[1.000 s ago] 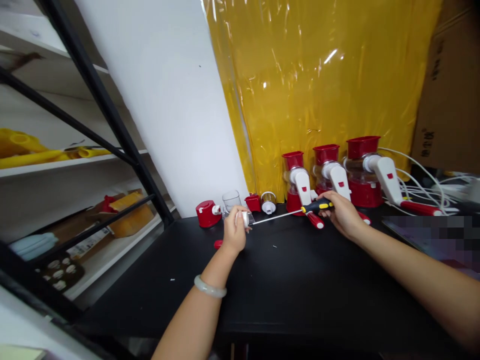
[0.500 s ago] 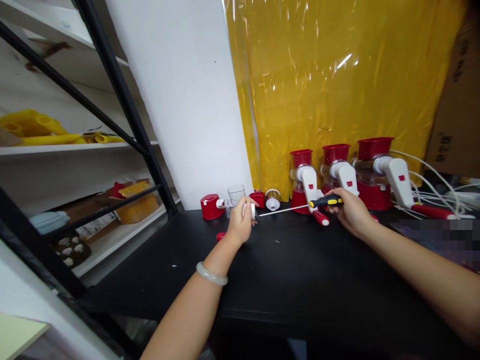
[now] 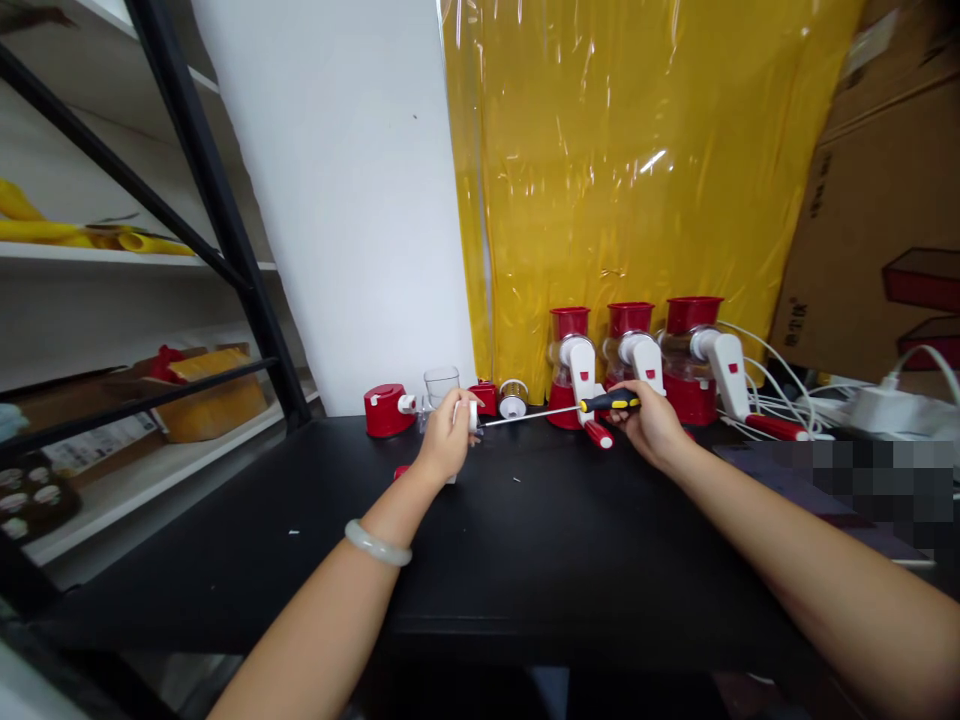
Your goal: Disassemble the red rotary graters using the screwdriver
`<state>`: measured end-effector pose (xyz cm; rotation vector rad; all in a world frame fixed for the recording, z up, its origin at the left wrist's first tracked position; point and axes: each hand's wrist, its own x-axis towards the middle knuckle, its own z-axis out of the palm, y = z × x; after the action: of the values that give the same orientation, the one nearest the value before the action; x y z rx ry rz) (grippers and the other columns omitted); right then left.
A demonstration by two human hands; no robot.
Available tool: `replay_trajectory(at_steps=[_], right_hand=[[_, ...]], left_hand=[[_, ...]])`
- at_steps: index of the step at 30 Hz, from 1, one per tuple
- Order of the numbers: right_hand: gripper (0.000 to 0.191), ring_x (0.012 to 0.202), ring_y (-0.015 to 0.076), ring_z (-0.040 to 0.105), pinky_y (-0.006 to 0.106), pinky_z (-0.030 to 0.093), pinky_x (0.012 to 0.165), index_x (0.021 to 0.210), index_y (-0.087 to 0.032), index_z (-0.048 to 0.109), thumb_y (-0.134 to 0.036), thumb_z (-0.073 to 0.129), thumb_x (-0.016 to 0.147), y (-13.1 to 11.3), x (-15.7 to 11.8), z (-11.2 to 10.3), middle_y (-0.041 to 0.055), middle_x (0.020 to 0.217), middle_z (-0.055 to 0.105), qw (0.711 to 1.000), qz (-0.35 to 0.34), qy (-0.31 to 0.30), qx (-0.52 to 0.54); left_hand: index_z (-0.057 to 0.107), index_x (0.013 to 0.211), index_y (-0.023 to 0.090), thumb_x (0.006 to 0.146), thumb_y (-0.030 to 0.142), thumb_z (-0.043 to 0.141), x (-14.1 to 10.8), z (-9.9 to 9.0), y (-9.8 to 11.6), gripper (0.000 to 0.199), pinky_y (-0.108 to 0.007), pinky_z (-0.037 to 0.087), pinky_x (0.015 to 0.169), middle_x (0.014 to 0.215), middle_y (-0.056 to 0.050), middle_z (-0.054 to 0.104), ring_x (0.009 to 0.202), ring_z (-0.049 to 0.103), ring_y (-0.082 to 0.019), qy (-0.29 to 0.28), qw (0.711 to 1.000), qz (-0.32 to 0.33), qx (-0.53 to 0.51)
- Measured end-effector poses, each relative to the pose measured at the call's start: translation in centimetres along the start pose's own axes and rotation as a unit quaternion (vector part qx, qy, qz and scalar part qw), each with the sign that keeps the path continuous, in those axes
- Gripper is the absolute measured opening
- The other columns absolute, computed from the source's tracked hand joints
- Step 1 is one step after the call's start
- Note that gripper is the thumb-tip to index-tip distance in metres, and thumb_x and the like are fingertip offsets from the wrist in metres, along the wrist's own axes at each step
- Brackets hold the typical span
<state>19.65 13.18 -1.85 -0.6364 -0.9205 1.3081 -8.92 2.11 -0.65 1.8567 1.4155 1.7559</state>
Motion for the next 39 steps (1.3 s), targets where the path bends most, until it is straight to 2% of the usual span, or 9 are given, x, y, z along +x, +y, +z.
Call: replay_trajectory(at_steps=[6,9,13,16,19,23,26,33,39], right_hand=[[0.010,0.054,0.0115,0.054,0.024,0.050,0.048,0.068,-0.020,0.063,-0.028,0.068,0.066,-0.7,-0.2,0.1,0.0011,0.063,0.063,0.998,0.015,0.012,0.053],[0.012,0.055,0.0116,0.056,0.024,0.051,0.049,0.068,-0.020,0.062,-0.030,0.068,0.071,-1.0,-0.4,0.2,0.0006,0.065,0.063,0.998,0.012,0.006,0.060],[0.032,0.050,0.0114,0.055,0.024,0.048,0.046,0.071,-0.022,0.058,-0.050,0.068,0.083,-0.9,-0.3,0.3,-0.0006,0.063,0.061,0.999,-0.031,-0.004,0.041],[0.044,0.038,0.0089,0.044,0.022,0.040,0.039,0.072,-0.023,0.054,-0.062,0.069,0.085,-0.5,-0.2,0.2,-0.0053,0.049,0.049,0.996,-0.082,-0.016,-0.028],[0.039,0.033,0.0069,0.035,0.021,0.034,0.037,0.072,-0.023,0.053,-0.054,0.074,0.084,-0.2,-0.1,0.1,-0.0095,0.042,0.038,0.992,-0.109,-0.031,-0.056],[0.022,0.042,0.0069,0.045,0.019,0.040,0.042,0.072,-0.021,0.054,-0.032,0.067,0.086,-0.4,-0.4,0.7,-0.0044,0.055,0.054,0.997,-0.068,-0.021,0.024],[0.015,0.045,0.0084,0.046,0.021,0.045,0.047,0.072,-0.021,0.055,-0.024,0.059,0.086,-0.8,-0.8,1.1,-0.0038,0.055,0.053,0.997,-0.040,-0.015,0.059],[0.012,0.046,0.0091,0.046,0.022,0.042,0.046,0.070,-0.020,0.056,-0.019,0.056,0.082,-1.1,-0.7,1.3,-0.0030,0.057,0.054,0.997,-0.039,0.004,0.069],[0.005,0.055,0.0121,0.058,0.026,0.053,0.053,0.071,-0.020,0.060,-0.022,0.057,0.075,-1.4,-1.1,1.1,-0.0012,0.066,0.062,0.996,-0.013,-0.015,0.090]], left_hand=[[0.062,0.093,0.021,0.098,0.059,0.048,0.1,0.2,0.5,0.041,-0.025,0.050,0.046,0.068,0.003,0.057,0.048,0.058,-0.012,-0.005,1.000,0.008,-0.001],[0.063,0.093,0.020,0.099,0.058,0.048,0.3,0.4,0.3,0.041,-0.025,0.049,0.045,0.067,0.002,0.057,0.048,0.057,-0.013,-0.004,1.000,0.016,-0.013],[0.064,0.092,0.020,0.101,0.058,0.046,0.6,0.5,-0.3,0.043,-0.026,0.047,0.042,0.065,0.001,0.057,0.045,0.056,-0.013,0.012,0.999,0.029,-0.022],[0.063,0.091,0.021,0.101,0.060,0.045,0.8,0.4,-0.7,0.045,-0.026,0.046,0.040,0.066,0.000,0.059,0.044,0.056,-0.013,0.025,0.999,0.031,-0.036],[0.063,0.089,0.020,0.100,0.063,0.045,0.8,0.4,-0.7,0.048,-0.025,0.046,0.040,0.067,0.000,0.059,0.044,0.055,-0.012,0.034,0.998,0.035,-0.043],[0.062,0.089,0.020,0.099,0.065,0.046,0.8,0.3,-0.5,0.049,-0.025,0.046,0.039,0.062,0.002,0.055,0.042,0.053,-0.012,0.031,0.998,0.037,-0.045],[0.062,0.091,0.020,0.100,0.063,0.046,0.8,0.2,-0.5,0.047,-0.024,0.047,0.040,0.062,0.002,0.055,0.042,0.053,-0.011,0.025,0.998,0.035,-0.045],[0.063,0.091,0.020,0.099,0.061,0.048,0.8,0.2,-0.6,0.045,-0.023,0.047,0.040,0.064,0.001,0.057,0.044,0.056,-0.011,0.027,0.998,0.027,-0.043],[0.063,0.090,0.020,0.100,0.060,0.047,0.8,0.2,-0.5,0.044,-0.023,0.045,0.039,0.064,0.001,0.057,0.044,0.056,-0.012,0.032,0.998,0.032,-0.047]])
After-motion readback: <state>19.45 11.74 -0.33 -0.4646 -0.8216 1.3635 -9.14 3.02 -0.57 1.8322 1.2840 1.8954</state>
